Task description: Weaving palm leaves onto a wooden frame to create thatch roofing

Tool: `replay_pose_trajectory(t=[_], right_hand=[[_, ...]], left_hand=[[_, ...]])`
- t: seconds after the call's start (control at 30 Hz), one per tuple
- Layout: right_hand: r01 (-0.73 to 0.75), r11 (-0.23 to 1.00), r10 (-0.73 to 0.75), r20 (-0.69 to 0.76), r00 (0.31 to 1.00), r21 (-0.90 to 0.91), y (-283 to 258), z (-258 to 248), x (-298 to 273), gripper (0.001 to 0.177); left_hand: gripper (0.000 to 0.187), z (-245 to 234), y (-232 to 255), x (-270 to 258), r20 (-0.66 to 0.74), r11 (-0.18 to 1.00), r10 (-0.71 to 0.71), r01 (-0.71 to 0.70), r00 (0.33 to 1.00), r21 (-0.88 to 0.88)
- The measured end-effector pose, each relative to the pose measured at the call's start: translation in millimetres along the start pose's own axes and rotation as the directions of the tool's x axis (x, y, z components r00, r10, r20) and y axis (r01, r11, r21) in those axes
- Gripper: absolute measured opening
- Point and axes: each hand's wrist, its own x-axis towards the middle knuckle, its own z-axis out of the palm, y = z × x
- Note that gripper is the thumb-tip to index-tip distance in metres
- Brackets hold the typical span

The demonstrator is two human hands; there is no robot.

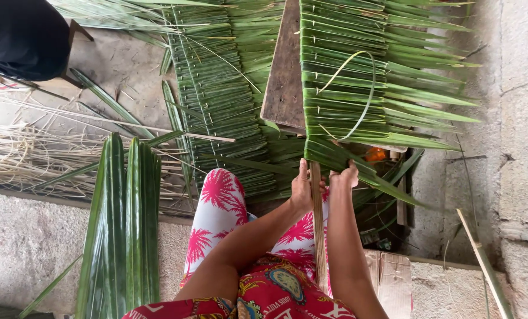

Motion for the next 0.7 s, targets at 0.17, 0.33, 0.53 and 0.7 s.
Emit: replay_pose_trajectory(t=[0.17, 0.33, 0.53, 0.7], right_hand=[[0.124, 0.957, -0.121, 0.029, 0.992, -0.262, -13.2, 23.7, 15.5, 0.073], [0.147, 0.951, -0.138, 0.053, 0.989, -0.272, -1.6, 34.2, 25.5, 0.087], [0.244, 0.875, -0.193, 0.163, 0.968, -0.417, -12.0, 23.4, -6.1, 0.053], [0.28, 0.904, -0.262, 0.099, 0.96, -0.322, -35.9, 30.1, -36.4, 0.08]], left_hand=[[0.061, 3.2, 5.9, 1.0, 0.026, 0.998, -0.043, 0.044, 0.999, -0.044], [0.057, 5.2, 4.6, 1.4, 0.033, 0.996, -0.019, 0.022, 0.999, -0.089], [0.06, 6.9, 8.5, -1.9, 0.046, 0.999, -0.023, 0.024, 0.999, -0.031], [0.061, 1.0, 0.2, 4.1, 0.035, 0.998, -0.058, 0.059, 0.998, -0.031]])
